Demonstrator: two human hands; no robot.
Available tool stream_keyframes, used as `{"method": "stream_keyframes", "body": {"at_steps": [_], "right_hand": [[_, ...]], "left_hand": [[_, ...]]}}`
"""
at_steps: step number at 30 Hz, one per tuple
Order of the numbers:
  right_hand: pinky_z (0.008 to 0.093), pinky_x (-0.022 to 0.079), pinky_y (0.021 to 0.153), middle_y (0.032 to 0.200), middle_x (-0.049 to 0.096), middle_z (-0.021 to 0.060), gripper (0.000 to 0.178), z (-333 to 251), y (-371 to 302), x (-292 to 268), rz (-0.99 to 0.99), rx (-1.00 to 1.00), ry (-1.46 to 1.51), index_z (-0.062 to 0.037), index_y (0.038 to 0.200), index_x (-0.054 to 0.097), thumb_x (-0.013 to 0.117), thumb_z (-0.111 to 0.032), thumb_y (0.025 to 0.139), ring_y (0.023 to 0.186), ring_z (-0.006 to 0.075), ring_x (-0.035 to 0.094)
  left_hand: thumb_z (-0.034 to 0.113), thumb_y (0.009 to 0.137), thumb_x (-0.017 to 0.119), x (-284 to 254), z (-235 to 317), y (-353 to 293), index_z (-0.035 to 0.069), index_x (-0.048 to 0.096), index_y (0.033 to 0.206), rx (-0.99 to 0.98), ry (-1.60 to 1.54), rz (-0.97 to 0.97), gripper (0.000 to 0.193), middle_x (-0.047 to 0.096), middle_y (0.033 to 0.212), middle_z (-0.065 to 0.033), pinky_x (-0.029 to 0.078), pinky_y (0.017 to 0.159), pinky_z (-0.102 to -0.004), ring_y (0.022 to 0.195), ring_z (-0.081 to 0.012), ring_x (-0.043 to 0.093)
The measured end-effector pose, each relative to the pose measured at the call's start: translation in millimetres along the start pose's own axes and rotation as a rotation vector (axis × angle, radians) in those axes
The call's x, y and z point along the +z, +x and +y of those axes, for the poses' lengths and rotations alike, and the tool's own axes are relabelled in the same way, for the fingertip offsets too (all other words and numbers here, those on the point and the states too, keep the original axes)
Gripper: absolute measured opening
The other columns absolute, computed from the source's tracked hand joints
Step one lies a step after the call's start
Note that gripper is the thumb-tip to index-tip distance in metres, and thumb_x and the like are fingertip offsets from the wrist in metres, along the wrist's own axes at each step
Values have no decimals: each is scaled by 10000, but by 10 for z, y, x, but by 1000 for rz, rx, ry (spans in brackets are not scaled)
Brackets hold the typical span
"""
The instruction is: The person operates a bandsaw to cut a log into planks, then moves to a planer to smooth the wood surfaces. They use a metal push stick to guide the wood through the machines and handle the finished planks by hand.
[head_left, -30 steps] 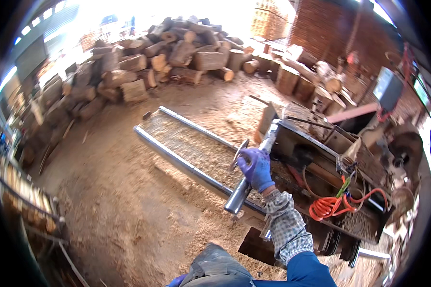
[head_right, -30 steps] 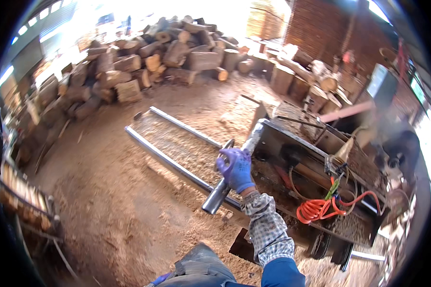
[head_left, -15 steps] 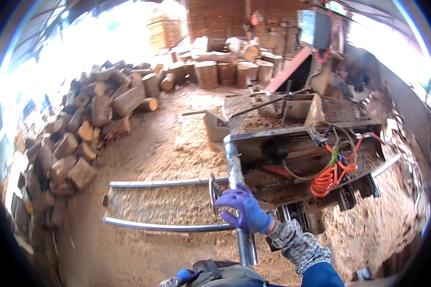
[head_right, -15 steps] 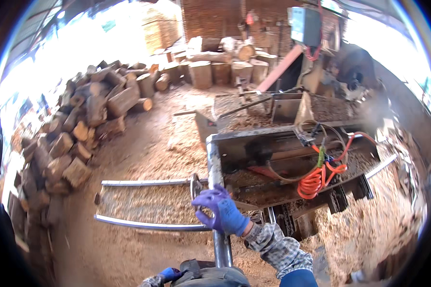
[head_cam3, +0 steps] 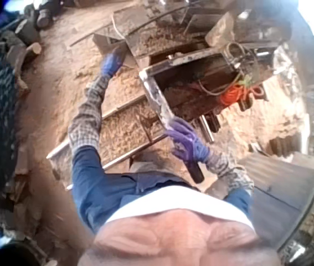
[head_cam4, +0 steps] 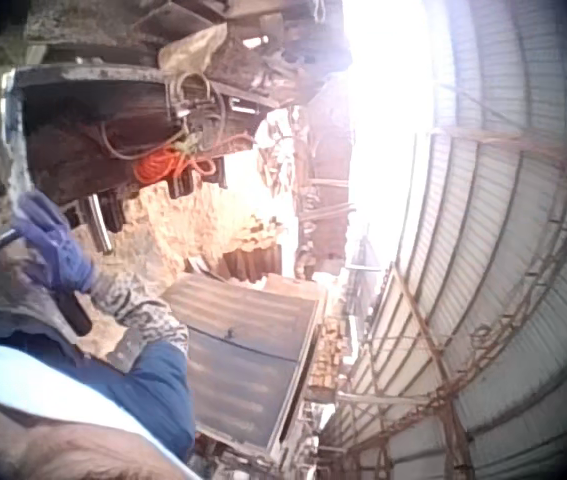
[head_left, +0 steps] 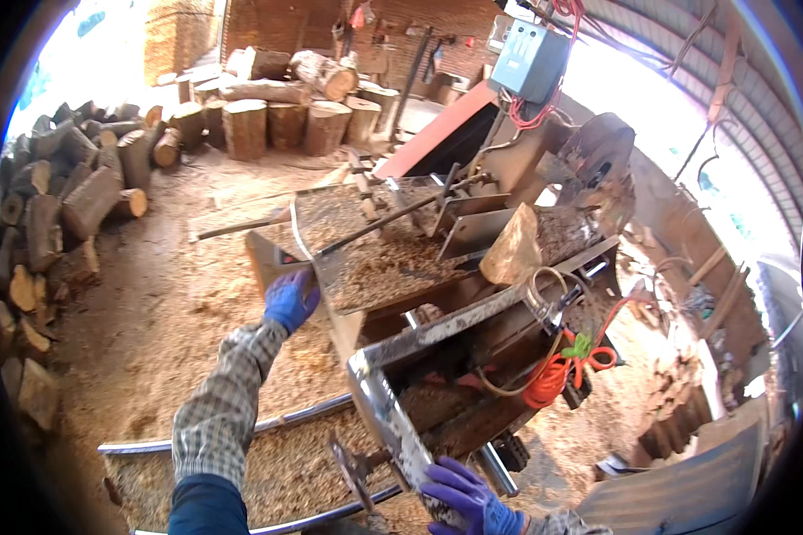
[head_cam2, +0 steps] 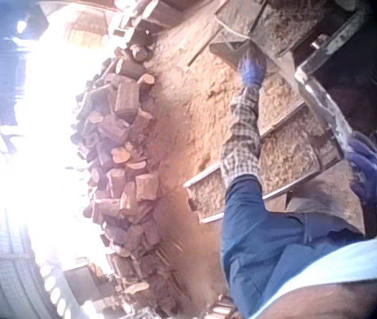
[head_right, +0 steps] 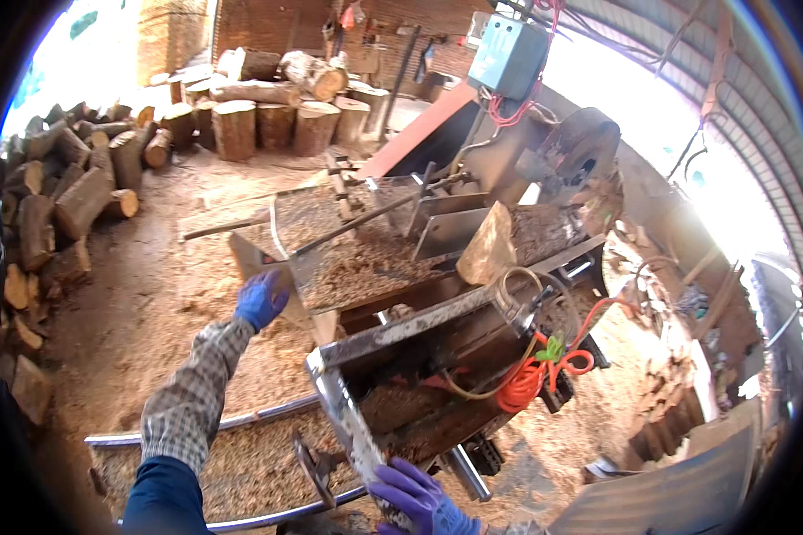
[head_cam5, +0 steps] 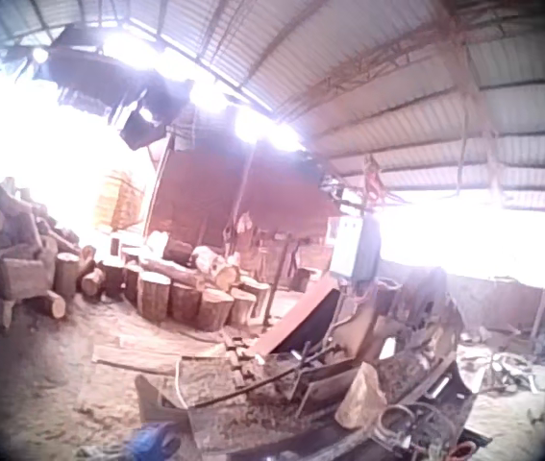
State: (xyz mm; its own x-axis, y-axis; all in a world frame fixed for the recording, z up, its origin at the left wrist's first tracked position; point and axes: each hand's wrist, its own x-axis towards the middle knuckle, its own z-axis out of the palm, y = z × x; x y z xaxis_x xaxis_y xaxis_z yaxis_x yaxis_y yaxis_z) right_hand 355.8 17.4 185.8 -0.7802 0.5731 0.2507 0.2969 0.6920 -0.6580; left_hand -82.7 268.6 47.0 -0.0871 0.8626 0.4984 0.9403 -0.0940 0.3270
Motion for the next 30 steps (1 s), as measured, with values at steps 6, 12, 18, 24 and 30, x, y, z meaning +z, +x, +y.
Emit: {"method": "stream_keyframes", "body": {"at_steps": [6,12,18,24,30], "right_hand": [[557,390,1111,1465,457,295,815,-104,-10,53,-109,394,6,15,1462,429,746,-356,810,1336,494,455],[590,414,1058,1342,521,297,849,-94,77,97,-138,354,-2,42,1457,415,778,-319,780,1227,510,512],[595,433,1037,1332,525,314,828,-117,152,28,-133,380,-20,31,1424,451,809,-271,741,1225,526,516],[585,429,1048,1353,524,300,829,-135,137,16,-126,366,-46,13,1421,464,821,-244,719,1251,513,509],[482,497,984,1270,613,225,618,-419,459,-43,56,424,-164,-2,1347,575,766,-203,795,1155,378,611]], "left_hand": [[499,923,576,1068,-353,1224,90,527,1349,-224,-4,-292,593,661,1236,-200,486,971,-503,1135,-398,630],[505,900,609,1238,-355,1541,89,664,1136,-235,-12,-391,481,716,1065,-206,501,919,-501,1026,-387,677],[350,933,635,850,-466,2016,80,696,1023,-226,-126,-332,290,705,848,-172,535,777,-491,805,-306,694],[422,877,703,588,-720,2289,107,599,1323,-264,7,-138,556,610,1353,-148,414,1090,-473,1263,-333,565],[284,907,724,687,-240,583,17,682,1147,139,-538,6,361,702,1087,-227,526,876,-467,1018,-406,667]]}}
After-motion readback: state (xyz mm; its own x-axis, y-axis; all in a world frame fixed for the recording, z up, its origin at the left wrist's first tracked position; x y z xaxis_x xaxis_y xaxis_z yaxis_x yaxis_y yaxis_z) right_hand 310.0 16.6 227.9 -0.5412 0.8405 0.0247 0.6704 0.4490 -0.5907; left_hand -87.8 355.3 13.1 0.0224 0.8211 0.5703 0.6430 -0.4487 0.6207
